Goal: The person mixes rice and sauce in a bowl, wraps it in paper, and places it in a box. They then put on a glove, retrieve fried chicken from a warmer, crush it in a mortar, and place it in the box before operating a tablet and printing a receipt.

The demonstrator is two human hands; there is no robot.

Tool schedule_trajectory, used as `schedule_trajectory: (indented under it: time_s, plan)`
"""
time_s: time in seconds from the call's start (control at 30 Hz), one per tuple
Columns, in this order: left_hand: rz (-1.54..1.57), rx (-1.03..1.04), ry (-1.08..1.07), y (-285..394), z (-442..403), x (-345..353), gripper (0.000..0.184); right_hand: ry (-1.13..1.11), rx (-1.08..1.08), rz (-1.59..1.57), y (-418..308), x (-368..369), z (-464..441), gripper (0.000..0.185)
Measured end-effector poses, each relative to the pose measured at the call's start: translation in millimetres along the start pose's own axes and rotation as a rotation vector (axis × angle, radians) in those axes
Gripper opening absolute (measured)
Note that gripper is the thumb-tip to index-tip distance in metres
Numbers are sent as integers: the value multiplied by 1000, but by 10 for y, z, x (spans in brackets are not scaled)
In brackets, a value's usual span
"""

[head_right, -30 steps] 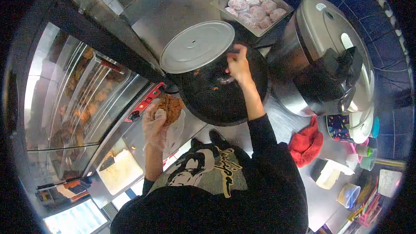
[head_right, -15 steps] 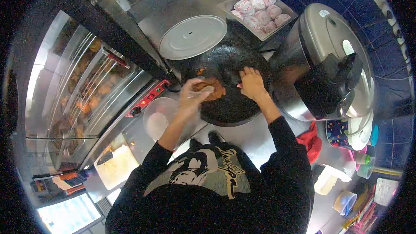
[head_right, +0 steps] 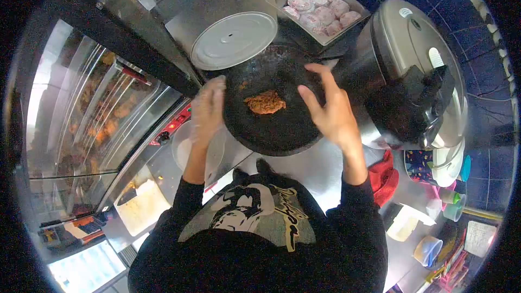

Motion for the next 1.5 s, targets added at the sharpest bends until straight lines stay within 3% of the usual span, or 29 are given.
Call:
schedule_trajectory:
  time_s: [0.1, 0.17, 0.3, 0.33, 0.43, 0.47, 0.57, 0.67, 0.8, 0.9, 0.93, 1.07, 1.17, 1.3, 1.33, 1.37, 1.43, 1.5]
  plan:
    - [198, -220, 46, -404, 159, -161, 23, 189, -288, 115, -234, 302, 45, 36]
    - [293, -208, 104, -541, 299, -252, 26, -216, -13, 288, 612, 1130, -32, 33]
    - [501, -405, 75, -545, 503, -303, 32, -86, -9, 183, 405, 869, -64, 32]
    - [516, -435, 59, -539, 459, -302, 35, 47, -113, 165, 178, 741, -10, 32]
    - [506, -438, 77, -636, 497, -371, 35, 143, -108, 129, 138, 920, 103, 30]
    - [519, -445, 81, -630, 533, -379, 35, -55, 92, 370, 657, 1318, 69, 29]
    - [584, -432, 123, -556, 475, -361, 34, -27, -131, 136, 507, 1141, -94, 33]
    - [618, -428, 134, -479, 394, -382, 34, 204, -128, 36, 161, 899, 53, 34]
    - [643, -407, 127, -545, 500, -326, 32, -93, 158, 324, 782, 1429, 106, 34]
    - [559, -344, 72, -531, 511, -286, 31, 50, -211, 174, 450, 1095, -76, 35]
    - [503, -317, 50, -523, 451, -278, 31, 172, -236, 150, 302, 935, -10, 34]
    - [578, -358, 29, -499, 538, -147, 30, 109, 62, 266, 887, 1225, 46, 31]
    - [641, -316, 22, -449, 511, -94, 33, 103, -177, 172, 717, 1006, -124, 31]
    - [648, -253, 29, -407, 426, -178, 38, 319, -114, -10, 673, 1008, 90, 32]
    - [635, -238, 11, -376, 468, -199, 40, 108, 14, 236, 956, 1300, 49, 32]
    - [623, -244, -21, -340, 502, -201, 42, 114, 32, 335, 895, 1346, 108, 33]
    - [605, -226, -41, -283, 430, -224, 45, 86, -78, 115, 816, 1206, -96, 36]
    - [475, -177, -112, -230, 426, -299, 48, 190, -129, 127, 632, 1077, -65, 37]
Point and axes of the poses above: each hand's wrist, its own z-axis away from the middle knuckle, its own x-axis out of the palm, y = z × x, the point moved 9 cm from there along -z, towards the middle knuckle, and after that the axes turned 5 degrees about -y, right-handed, at the moved point
